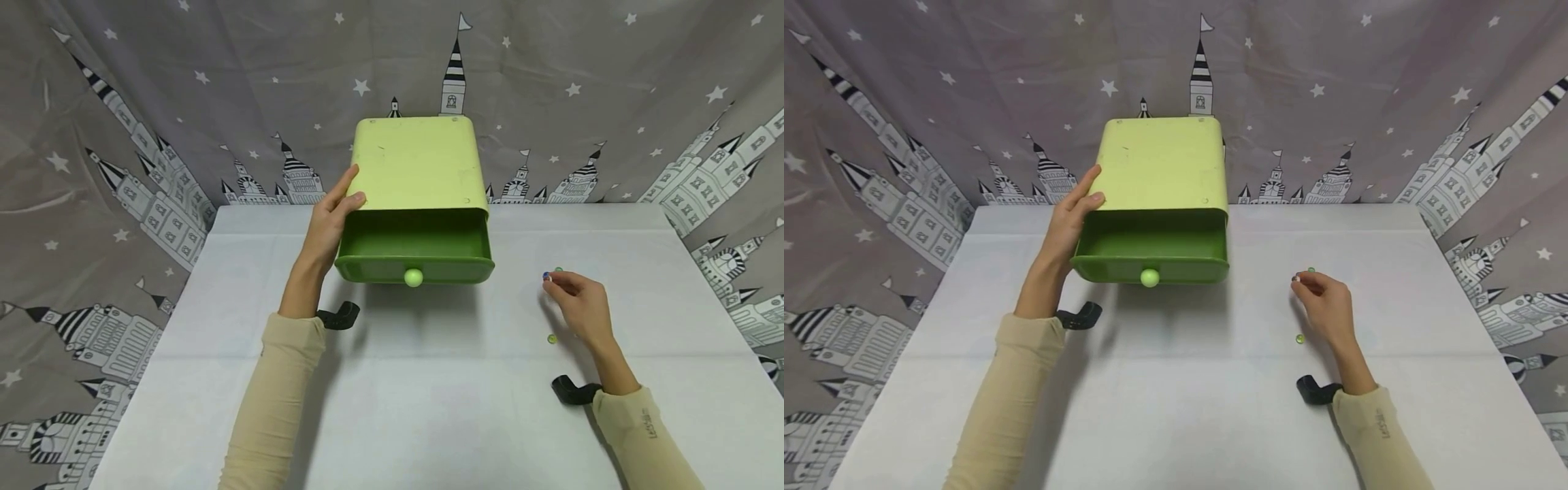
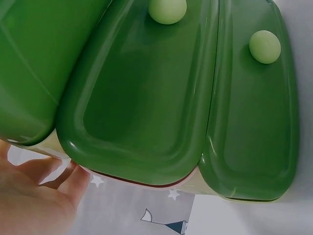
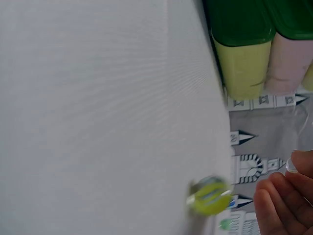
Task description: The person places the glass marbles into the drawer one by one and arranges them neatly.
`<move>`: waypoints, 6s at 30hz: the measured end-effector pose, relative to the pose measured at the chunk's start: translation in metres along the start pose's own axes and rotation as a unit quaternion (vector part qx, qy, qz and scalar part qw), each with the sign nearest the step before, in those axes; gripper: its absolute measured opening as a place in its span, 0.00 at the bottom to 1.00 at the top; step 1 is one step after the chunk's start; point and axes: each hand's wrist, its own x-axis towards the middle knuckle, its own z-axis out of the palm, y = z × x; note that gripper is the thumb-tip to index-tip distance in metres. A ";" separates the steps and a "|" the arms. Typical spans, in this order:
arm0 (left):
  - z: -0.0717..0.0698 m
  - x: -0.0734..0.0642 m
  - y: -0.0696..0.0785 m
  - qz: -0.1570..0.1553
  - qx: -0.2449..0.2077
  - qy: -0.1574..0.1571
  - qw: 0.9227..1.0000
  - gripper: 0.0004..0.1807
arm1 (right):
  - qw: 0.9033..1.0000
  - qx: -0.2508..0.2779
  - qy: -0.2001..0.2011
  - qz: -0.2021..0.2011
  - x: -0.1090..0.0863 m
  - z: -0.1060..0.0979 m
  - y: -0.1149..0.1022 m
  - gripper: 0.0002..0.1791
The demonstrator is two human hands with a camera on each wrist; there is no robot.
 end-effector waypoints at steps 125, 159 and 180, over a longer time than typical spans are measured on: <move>0.001 -0.001 -0.001 -0.009 -0.009 0.011 1.000 0.31 | 0.939 0.214 0.014 -0.270 -0.001 0.020 -0.165 0.13; 0.002 -0.002 -0.001 -0.011 -0.028 0.012 0.999 0.31 | 0.972 0.131 0.051 -0.190 -0.057 -0.022 -0.062 0.17; 0.003 -0.003 -0.002 -0.015 -0.036 0.004 0.999 0.32 | 0.991 0.062 0.071 -0.090 -0.071 -0.016 -0.019 0.13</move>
